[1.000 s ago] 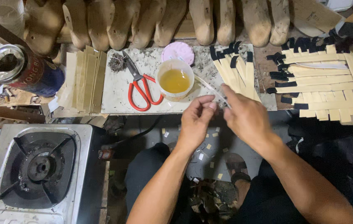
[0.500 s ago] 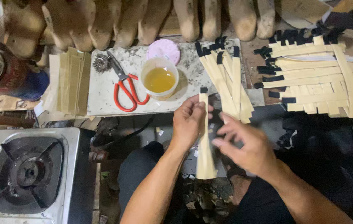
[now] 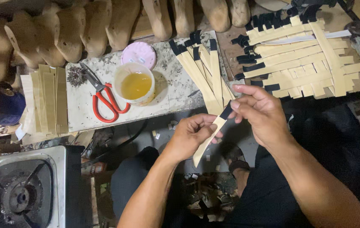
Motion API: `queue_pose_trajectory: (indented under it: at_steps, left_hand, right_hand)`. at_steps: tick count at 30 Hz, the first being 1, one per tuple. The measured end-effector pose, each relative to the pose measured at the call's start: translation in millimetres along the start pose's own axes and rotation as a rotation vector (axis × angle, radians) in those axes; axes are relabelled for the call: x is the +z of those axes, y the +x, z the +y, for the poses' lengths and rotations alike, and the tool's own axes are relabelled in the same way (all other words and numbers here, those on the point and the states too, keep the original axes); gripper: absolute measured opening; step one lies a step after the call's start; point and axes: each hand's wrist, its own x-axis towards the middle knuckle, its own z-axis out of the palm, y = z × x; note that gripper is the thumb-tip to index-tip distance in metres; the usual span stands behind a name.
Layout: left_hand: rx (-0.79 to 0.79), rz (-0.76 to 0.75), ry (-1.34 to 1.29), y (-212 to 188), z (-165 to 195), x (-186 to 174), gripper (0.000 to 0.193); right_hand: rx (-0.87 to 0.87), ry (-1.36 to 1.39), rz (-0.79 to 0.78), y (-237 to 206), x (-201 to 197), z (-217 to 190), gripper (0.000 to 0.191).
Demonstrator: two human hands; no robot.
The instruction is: The person attaches small black tape pieces to the ends of thin wooden strips, dipping a finger into a cup of yellow liquid between pieces. They fold and press the tape onto each strip and arrange the finished strips with stacks of similar strips on the workbench.
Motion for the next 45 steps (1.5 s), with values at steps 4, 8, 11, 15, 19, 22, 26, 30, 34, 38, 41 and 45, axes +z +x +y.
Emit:
queue_pose_trajectory:
  at_steps: [4,8,11,15,19,22,26,30,34,38,41,45]
  left_hand:
    - [0.03,0.013,-0.058,3.1,-5.2,0.7,0.023]
    - [0.113,0.083,-0.086,8.4,-16.1,3.8,0.019]
    - [0.071,0.071,-0.227,8.7,-20.1,-0.8,0.02]
    - [0.017,0.053,-0.45,9.2,-23.5,-6.4,0.025]
    - [0.027,0.145,-0.526,15.4,-29.5,-11.8,0.03]
    - [0.037,0.188,-0.55,16.8,-32.3,-17.0,0.032]
    - [0.087,0.117,-0.588,10.4,-28.1,-19.3,0.035]
    - [0.047,0.035,-0.641,0.6,-15.9,-15.4,0.035]
    - [0.055,0.02,-0.71,-4.2,-3.7,-13.8,0.036]
    - [0.004,0.015,-0.754,-8.7,0.3,-13.9,0.038]
    - [0.038,-0.066,-0.798,-11.5,-1.2,-12.6,0.04]
    - [0.082,-0.097,-0.735,-12.9,-3.4,-13.6,0.045]
  right_hand:
    - [-0.012,-0.054,-0.007,-0.5,-0.9,6.5,0.039]
    - [-0.028,-0.176,-0.006,-2.5,3.9,9.7,0.04]
    - [-0.03,-0.297,-0.018,-2.5,8.4,9.9,0.042]
    - [-0.138,-0.4,-0.059,-4.0,13.5,5.9,0.04]
    - [-0.437,-0.632,-0.1,-9.1,20.6,1.3,0.036]
    - [-0.636,-0.932,-0.127,-11.9,27.3,0.5,0.038]
    - [-0.793,-1.073,-0.194,-8.5,34.1,2.8,0.045]
    - [-0.761,-1.151,-0.156,-5.3,33.1,1.1,0.049]
    - [-0.851,-1.209,-0.165,-6.8,33.5,0.6,0.05]
    - [-0.961,-1.245,-0.142,-7.4,34.9,1.8,0.047]
    - [-0.993,-1.287,-0.112,-6.8,34.5,1.8,0.043]
    - [-0.979,-1.36,-0.058,-4.7,31.9,-0.6,0.038]
